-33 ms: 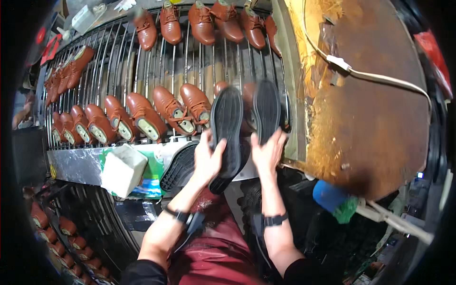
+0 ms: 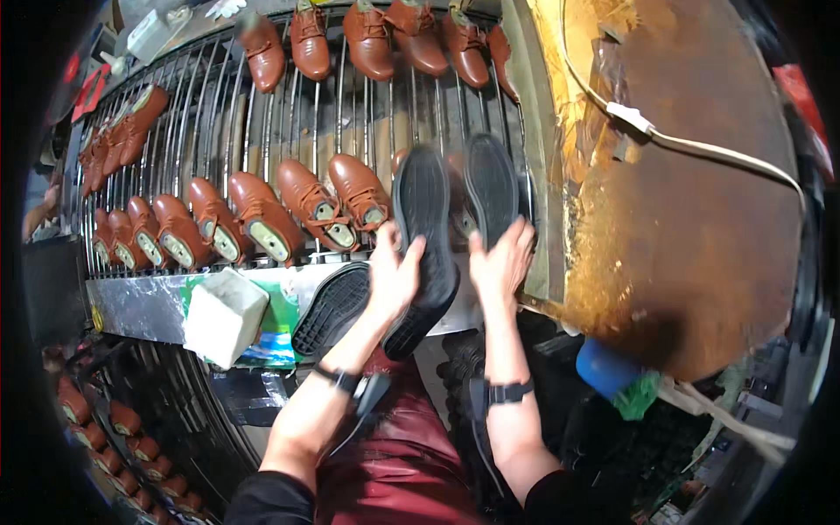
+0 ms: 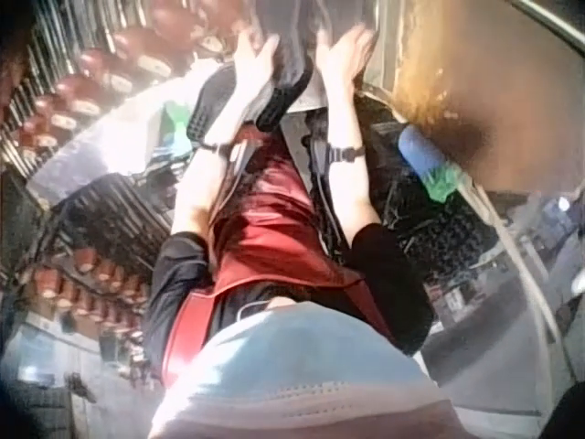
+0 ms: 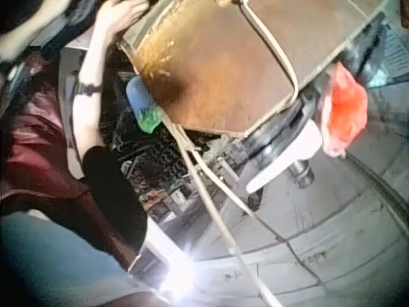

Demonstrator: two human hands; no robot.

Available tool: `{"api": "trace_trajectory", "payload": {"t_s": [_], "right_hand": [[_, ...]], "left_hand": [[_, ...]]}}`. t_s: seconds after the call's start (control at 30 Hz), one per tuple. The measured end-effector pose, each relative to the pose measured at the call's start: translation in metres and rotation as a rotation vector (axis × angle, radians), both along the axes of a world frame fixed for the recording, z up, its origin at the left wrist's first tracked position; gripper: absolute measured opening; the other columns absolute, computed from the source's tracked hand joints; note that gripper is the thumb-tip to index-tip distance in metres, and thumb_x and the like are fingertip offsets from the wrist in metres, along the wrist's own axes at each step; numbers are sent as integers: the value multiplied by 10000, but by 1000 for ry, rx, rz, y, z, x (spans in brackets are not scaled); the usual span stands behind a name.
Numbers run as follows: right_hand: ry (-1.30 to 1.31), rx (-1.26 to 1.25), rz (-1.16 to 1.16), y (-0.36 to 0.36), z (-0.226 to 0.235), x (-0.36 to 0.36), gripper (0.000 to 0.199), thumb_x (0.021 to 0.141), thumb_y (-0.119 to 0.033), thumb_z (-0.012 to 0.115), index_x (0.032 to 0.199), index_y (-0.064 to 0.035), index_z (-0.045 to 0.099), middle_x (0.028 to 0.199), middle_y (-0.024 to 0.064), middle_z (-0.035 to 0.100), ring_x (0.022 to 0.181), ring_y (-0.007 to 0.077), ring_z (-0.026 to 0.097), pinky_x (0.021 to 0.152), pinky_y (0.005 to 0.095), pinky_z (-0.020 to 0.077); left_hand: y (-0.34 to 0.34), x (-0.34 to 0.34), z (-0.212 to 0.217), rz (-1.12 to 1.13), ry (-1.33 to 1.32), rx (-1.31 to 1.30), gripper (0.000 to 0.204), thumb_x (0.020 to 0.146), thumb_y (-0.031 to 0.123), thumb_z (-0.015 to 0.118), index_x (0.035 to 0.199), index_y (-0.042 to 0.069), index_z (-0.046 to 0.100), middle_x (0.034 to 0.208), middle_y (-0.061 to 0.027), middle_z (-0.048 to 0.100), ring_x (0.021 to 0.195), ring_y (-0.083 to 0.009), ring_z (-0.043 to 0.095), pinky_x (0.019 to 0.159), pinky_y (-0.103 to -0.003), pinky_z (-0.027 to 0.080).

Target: The recorder is applying glue to the edges and bottom of leather shoe uppers and then placing soles onto a conveyor rack in a shoe manufacturing facility.

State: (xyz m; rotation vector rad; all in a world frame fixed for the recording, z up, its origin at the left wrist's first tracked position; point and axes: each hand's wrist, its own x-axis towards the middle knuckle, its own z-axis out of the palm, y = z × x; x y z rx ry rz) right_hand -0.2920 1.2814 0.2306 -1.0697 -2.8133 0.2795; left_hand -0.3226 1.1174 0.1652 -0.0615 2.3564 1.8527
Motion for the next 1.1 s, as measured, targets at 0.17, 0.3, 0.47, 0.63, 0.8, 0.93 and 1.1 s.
{"api": "trace_trajectory", "payload": {"t_s": [0.17, 0.3, 0.47, 0.63, 0.8, 0.93, 1.1], "right_hand": [[-58, -60, 16, 88, -40, -75, 778, 801, -35, 786, 1495, 62, 447, 1470, 243, 538, 1339, 429, 550, 1126, 477, 461], [-104, -249, 28, 108, -54, -76, 781, 808, 35, 718, 1525, 97, 415, 1530, 297, 493, 1414, 452, 490, 1198, 465, 407], [28, 33, 111, 59, -35, -35, 713, 860, -1, 679, 1516, 104, 419, 1560, 327, 430, 1443, 506, 420, 1215, 526, 341], [181, -573, -134, -79, -47, 78, 962, 800, -291, 885, 1522, 97, 382, 1530, 328, 408, 1449, 480, 387, 1216, 541, 325], [-343, -603, -547, -182, -106, 98, 1190, 625, -342, 1005, 1498, 110, 335, 1466, 304, 405, 1385, 458, 428, 1157, 515, 406], [65, -489, -280, -178, -120, 162, 964, 627, -177, 983, 1413, -7, 452, 1279, 180, 468, 1194, 345, 536, 1022, 464, 491], [341, -648, -23, -153, -34, 209, 745, 635, -73, 902, 1290, 0, 555, 1293, 140, 458, 1125, 284, 584, 980, 409, 502]], "left_hand": [[114, -72, -47, 158, -467, 126, 520, 914, 284, 753, 1213, -59, 502, 1114, -249, 677, 1063, -347, 682, 960, -434, 511], [120, -68, -34, 166, -554, 44, 611, 902, 319, 765, 1280, -68, 483, 1132, -269, 684, 1074, -384, 689, 970, -449, 515], [74, -65, -6, -135, -463, -25, 702, 916, 424, 753, 1340, -98, 552, 1141, -246, 722, 1067, -336, 716, 959, -412, 532], [-101, 5, 30, -259, -22, -583, 471, 890, 282, 741, 1245, -13, 651, 1023, -230, 710, 929, -399, 710, 838, -480, 574], [-205, 72, -32, -462, -183, -1064, 867, 724, 205, 886, 1427, -68, 458, 1283, -195, 531, 1177, -373, 548, 904, -532, 514], [-232, 71, -30, -494, -146, -740, 460, 753, 214, 878, 1066, -6, 622, 1037, -201, 583, 994, -406, 591, 827, -521, 499], [-220, 78, 34, -334, 13, -271, 288, 905, 192, 803, 1030, -23, 659, 937, -190, 606, 854, -414, 649, 761, -454, 534]]}}
